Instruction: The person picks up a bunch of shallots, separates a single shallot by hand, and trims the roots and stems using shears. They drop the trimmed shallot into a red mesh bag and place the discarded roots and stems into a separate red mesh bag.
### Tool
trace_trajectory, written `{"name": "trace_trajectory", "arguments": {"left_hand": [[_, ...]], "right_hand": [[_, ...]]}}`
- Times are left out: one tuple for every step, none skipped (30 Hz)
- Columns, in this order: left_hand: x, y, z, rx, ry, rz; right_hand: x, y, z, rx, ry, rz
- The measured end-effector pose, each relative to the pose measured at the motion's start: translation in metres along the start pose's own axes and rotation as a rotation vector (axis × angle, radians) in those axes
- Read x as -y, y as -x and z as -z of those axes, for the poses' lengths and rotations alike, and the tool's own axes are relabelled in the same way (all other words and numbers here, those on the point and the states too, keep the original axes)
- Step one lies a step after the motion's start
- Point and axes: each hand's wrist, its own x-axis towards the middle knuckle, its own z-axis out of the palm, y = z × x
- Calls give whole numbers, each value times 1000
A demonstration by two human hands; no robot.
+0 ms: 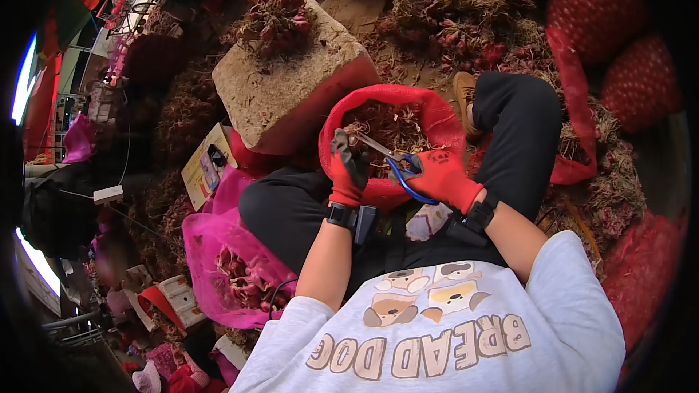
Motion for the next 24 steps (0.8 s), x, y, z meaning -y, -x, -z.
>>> {"name": "trace_trajectory", "arguments": {"left_hand": [[-5, 1, -3, 13, -38, -52], [-9, 5, -7, 47, -90, -112], [-14, 8, -9, 76, -48, -56], [-21, 12, -12, 103, -7, 2], [-25, 13, -10, 121, 124, 177], [-29, 13, -10, 138, 255, 352], [-32, 15, -13, 136, 325, 336], [-35, 16, -17, 133, 394, 321], [-35, 18, -20, 130, 462, 306], [-31, 20, -20, 141, 229, 119], [-27, 21, -20, 150, -5, -68], [-24, 21, -19, 177, -225, -224], [-23, 22, -18, 169, -439, -387], [-27, 21, -15, 177, -640, -516], [-25, 21, -13, 185, -580, -453], [-23, 20, -10, 188, -521, -391], [-16, 19, -8, 187, -201, -135], [-12, 19, -7, 184, -39, 11], [-16, 20, -11, 158, 125, 154], [-20, 20, -13, 137, 130, 187], [-24, 20, -16, 117, 134, 220], [-27, 18, -15, 154, 214, 224], [-30, 15, -14, 190, 294, 227], [-33, 13, -11, 225, 372, 231]], "right_hand": [[2, 0, 1, -4, -16, -12], [1, 0, 0, -13, 4, -11], [0, -1, 1, -23, 25, -11], [-1, -1, 1, -32, 46, -11], [0, -1, 3, -8, 95, -26], [3, -1, 5, 16, 143, -41], [5, -1, 6, 40, 191, -56], [4, 0, 4, 4, 170, -13], [3, 1, 0, -31, 148, 30], [2, 2, -4, -66, 127, 72], [2, 1, -7, -68, 160, 46], [4, 0, -9, -72, 193, 20], [4, -1, -12, -75, 226, -7], [1, -2, -14, -76, 242, -11], [-1, -4, -16, -77, 259, -14], [-3, -6, -18, -77, 274, -19], [-4, -7, -17, -53, 253, -34], [-5, -8, -15, -29, 234, -49], [-7, -9, -14, -6, 216, -62], [-14, -10, -19, -27, 209, -57], [-27, -12, -27, -49, 201, -51], [-35, -12, -30, -71, 193, -46], [-43, -11, -30, -30, 164, -71], [-51, -13, -29, 11, 134, -94]]}}
